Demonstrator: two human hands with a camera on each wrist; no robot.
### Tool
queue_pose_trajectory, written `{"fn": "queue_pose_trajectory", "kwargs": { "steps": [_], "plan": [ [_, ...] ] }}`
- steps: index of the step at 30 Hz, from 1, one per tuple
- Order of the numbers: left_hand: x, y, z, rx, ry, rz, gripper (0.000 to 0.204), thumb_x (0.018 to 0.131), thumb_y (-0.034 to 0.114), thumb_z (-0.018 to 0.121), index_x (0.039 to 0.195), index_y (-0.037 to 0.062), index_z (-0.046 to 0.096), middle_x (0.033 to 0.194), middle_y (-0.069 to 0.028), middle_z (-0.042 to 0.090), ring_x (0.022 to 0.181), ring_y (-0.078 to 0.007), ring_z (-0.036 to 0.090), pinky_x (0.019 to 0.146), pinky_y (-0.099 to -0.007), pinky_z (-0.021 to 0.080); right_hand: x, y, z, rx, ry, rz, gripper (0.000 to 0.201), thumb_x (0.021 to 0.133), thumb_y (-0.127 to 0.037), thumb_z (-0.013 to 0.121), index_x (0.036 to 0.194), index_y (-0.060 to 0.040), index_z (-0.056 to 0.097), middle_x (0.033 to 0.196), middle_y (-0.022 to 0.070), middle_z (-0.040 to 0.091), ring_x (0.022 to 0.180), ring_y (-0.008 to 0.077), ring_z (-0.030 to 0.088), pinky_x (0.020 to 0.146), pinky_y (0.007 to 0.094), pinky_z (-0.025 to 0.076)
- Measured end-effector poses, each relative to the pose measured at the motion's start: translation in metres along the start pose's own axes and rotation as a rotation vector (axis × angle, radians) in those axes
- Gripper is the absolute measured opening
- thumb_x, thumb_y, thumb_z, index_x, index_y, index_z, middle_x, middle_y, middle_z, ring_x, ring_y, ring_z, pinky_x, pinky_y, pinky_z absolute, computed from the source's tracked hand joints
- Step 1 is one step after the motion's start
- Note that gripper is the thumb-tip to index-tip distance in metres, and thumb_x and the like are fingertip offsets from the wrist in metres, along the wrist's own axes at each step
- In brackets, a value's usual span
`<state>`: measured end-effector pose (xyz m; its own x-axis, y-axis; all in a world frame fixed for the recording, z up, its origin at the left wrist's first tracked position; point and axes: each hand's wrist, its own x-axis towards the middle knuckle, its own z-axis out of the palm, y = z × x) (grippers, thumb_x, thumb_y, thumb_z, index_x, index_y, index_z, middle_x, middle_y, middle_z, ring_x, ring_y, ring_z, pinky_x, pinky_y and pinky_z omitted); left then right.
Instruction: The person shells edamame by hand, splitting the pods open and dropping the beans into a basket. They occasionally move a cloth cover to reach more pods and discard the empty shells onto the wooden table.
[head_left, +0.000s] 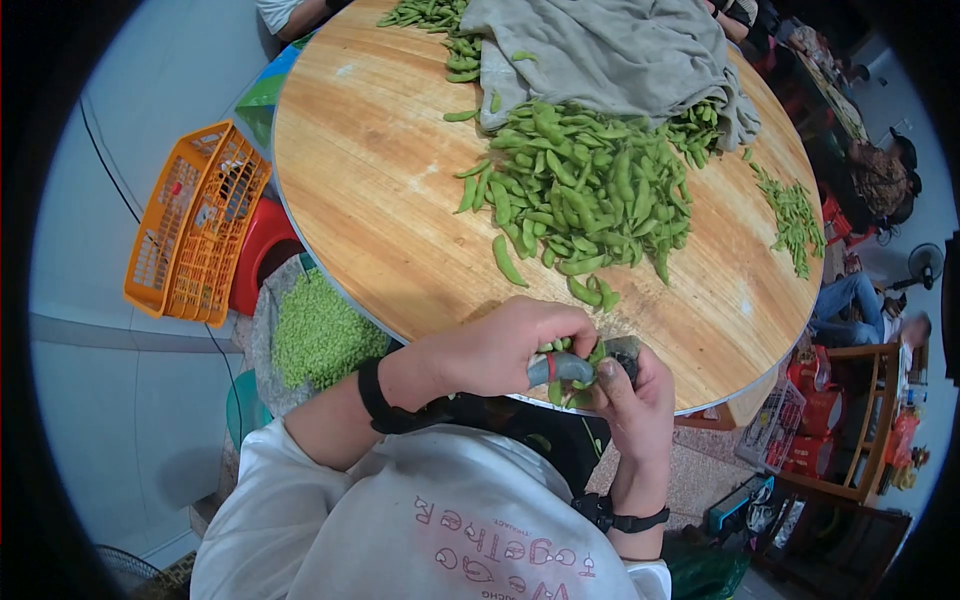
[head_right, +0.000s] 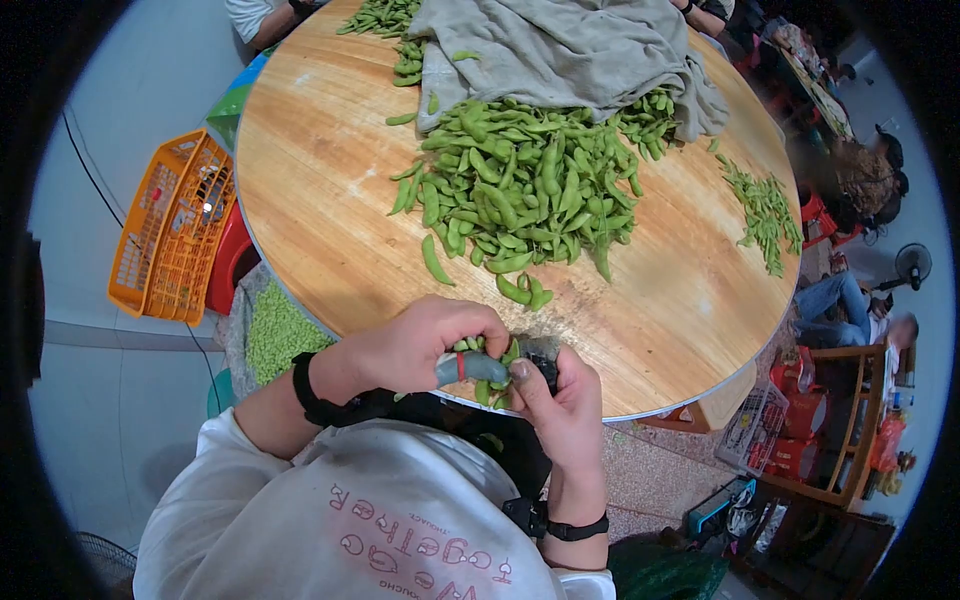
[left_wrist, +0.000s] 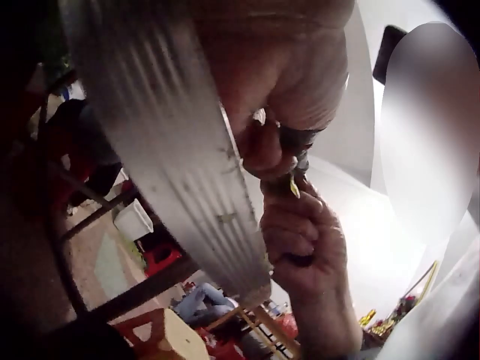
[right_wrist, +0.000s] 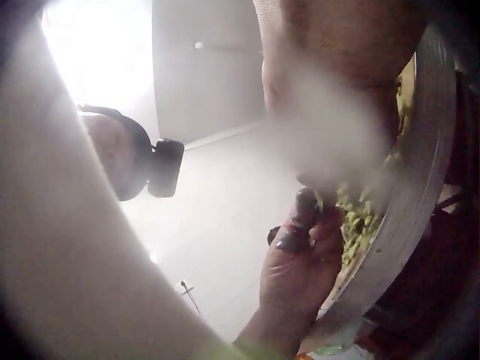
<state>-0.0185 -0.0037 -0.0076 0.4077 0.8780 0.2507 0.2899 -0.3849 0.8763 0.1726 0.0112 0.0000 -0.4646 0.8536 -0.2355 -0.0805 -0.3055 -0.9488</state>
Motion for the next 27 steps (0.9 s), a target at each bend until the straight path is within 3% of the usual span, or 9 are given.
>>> {"fn": "queue_pose_trajectory", "kwargs": {
  "steps": [3,5,7,8,11,15,21,23,27],
  "plan": [
    [-0.006,-0.008,0.006,-0.777,-0.054,-0.181,0.021,0.076,0.001,0.061,0.093,0.0063,0.050,0.086,-0.0041,0.059,0.073,-0.0121,0.056,0.061,-0.0221,0.044,-0.007,-0.002,-0.003,-0.097,-0.030,-0.079,0.011,0.085,-0.010,0.058,0.083,-0.0005,0.055,0.060,-0.0006,0.051,0.048,0.0049,0.044,0.045,0.0188,0.034],
    [-0.011,-0.007,-0.005,-0.850,-0.020,-0.274,0.019,0.078,0.003,0.058,0.095,0.0060,0.050,0.086,-0.0024,0.058,0.073,-0.0093,0.055,0.061,-0.0204,0.043,-0.009,-0.012,-0.013,-0.126,-0.076,-0.090,0.011,0.084,-0.010,0.059,0.084,0.0000,0.056,0.061,0.0007,0.053,0.049,0.0058,0.047,0.046,0.0198,0.037],
    [-0.013,-0.005,-0.014,-0.846,0.108,-0.408,0.015,0.085,0.007,0.053,0.099,0.0037,0.051,0.084,-0.0005,0.059,0.072,-0.0050,0.053,0.061,-0.0164,0.040,-0.004,-0.028,-0.026,-0.451,-0.752,-0.029,0.013,0.080,-0.009,0.061,0.089,-0.0002,0.059,0.062,0.0041,0.057,0.051,0.0083,0.051,0.049,0.0226,0.041],
    [-0.016,-0.007,-0.015,-0.845,0.107,-0.407,0.015,0.085,0.007,0.053,0.099,0.0037,0.051,0.084,-0.0005,0.059,0.072,-0.0050,0.053,0.061,-0.0164,0.040,-0.002,-0.028,-0.026,-0.452,-0.750,-0.030,0.013,0.080,-0.009,0.061,0.089,-0.0002,0.059,0.062,0.0041,0.057,0.051,0.0083,0.051,0.049,0.0226,0.041],
    [-0.021,-0.011,-0.014,-0.737,0.152,-0.461,0.017,0.085,0.007,0.054,0.102,0.0038,0.053,0.085,-0.0005,0.059,0.072,-0.0042,0.052,0.060,-0.0162,0.040,0.018,-0.024,-0.019,-0.858,0.049,-0.263,0.021,0.075,-0.012,0.064,0.092,-0.0007,0.060,0.061,0.0135,0.058,0.052,0.0207,0.056,0.052,0.0299,0.045],
    [-0.016,-0.002,-0.002,-0.677,0.128,-0.466,0.019,0.085,0.008,0.056,0.104,0.0039,0.056,0.087,0.0012,0.057,0.074,-0.0031,0.050,0.064,-0.0170,0.040,0.048,-0.015,-0.018,-1.278,0.121,-0.426,0.015,0.077,-0.010,0.063,0.085,0.0010,0.057,0.063,0.0181,0.057,0.055,0.0315,0.056,0.053,0.0322,0.044],
    [0.000,0.001,0.020,-0.809,0.357,-0.371,0.022,0.085,0.011,0.059,0.105,0.0026,0.055,0.084,0.0032,0.054,0.072,-0.0030,0.049,0.062,-0.0165,0.038,0.037,-0.005,-0.024,-0.558,0.109,-0.249,0.011,0.082,-0.008,0.059,0.088,0.0013,0.056,0.066,0.0056,0.057,0.055,0.0110,0.049,0.051,0.0230,0.039],
    [0.009,0.005,0.023,-1.274,0.382,-0.474,0.022,0.085,0.011,0.058,0.105,0.0022,0.055,0.082,0.0016,0.053,0.069,-0.0028,0.047,0.055,-0.0152,0.035,0.029,-0.010,-0.016,-0.225,0.101,-0.117,0.009,0.086,-0.008,0.057,0.088,0.0006,0.057,0.069,-0.0043,0.053,0.057,0.0010,0.043,0.049,0.0156,0.032],
    [0.016,-0.003,0.028,-1.391,0.456,-0.401,0.022,0.084,0.010,0.057,0.105,0.0021,0.056,0.086,-0.0001,0.055,0.068,-0.0030,0.048,0.054,-0.0149,0.034,0.016,-0.017,-0.009,-0.142,-0.042,-0.061,0.015,0.090,-0.013,0.049,0.094,0.0005,0.054,0.067,-0.0016,0.050,0.055,0.0036,0.041,0.048,0.0176,0.032]
  ]
}}
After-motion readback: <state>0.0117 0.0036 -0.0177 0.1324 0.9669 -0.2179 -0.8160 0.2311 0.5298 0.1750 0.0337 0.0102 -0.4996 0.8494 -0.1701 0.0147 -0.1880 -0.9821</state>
